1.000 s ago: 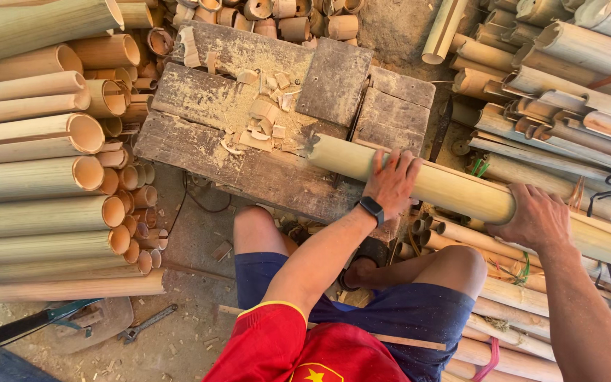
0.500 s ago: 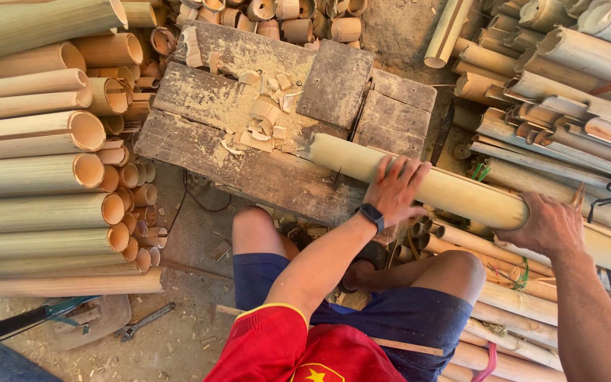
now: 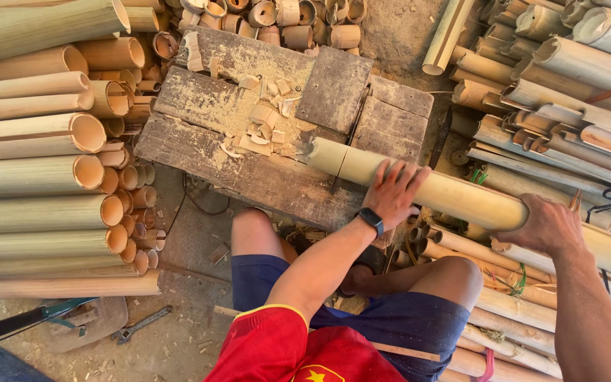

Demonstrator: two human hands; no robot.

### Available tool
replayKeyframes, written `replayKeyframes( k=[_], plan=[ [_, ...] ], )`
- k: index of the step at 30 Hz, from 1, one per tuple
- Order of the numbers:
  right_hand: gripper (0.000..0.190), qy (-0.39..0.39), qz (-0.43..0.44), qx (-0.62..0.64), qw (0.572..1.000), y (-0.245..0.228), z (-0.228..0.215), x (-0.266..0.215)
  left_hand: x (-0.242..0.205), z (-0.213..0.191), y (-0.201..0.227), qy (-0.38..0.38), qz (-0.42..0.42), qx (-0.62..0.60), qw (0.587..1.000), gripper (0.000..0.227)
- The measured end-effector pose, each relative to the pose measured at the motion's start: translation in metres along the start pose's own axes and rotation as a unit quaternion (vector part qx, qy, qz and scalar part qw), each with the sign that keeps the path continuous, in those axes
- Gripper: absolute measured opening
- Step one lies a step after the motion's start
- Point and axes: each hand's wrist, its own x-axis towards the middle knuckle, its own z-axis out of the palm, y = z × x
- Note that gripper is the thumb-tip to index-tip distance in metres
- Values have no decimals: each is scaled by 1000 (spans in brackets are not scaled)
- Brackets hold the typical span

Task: The person repeatedly shapes bamboo poles on a wooden bench using a fixed blade. They push the bamboo back and forth over the blade to smooth the surface, then place the finished pieces aside and pick up new ones to continue the process.

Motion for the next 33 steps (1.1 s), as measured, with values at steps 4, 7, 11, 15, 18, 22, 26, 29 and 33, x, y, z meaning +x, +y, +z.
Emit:
replayKeyframes(
  k=[4,7,11,15,18,22,26,29,33],
  plan=[
    [93,43,-20,-1,999,-1,-1,-3,44,4,-12,-249,16,-20,968,85],
    [93,69,-37,-1,997,-4,-3,-6,65,1,-34,-244,79,-152,955,95],
    [96,90,-37,-12,995,0,5,-12,56,-11,-38,-142,94,-207,963,78],
    [89,126,-52,43,990,7,23,-33,6,-40,-23,81,81,-192,975,70],
    [85,191,-91,46,976,-2,31,-67,-43,-77,-24,25,38,-29,999,76],
    [84,224,-125,21,966,-33,13,-107,-65,-116,-46,-145,43,103,983,71],
    [78,309,-107,-82,941,-55,-3,-134,-78,-159,-74,-171,37,18,984,78],
    [69,444,-69,-20,893,-47,11,-140,-106,-205,-87,-137,-94,-95,981,77],
    [25,524,-71,63,846,-18,64,-134,-138,-244,-100,-71,-324,-285,899,77]
  ],
)
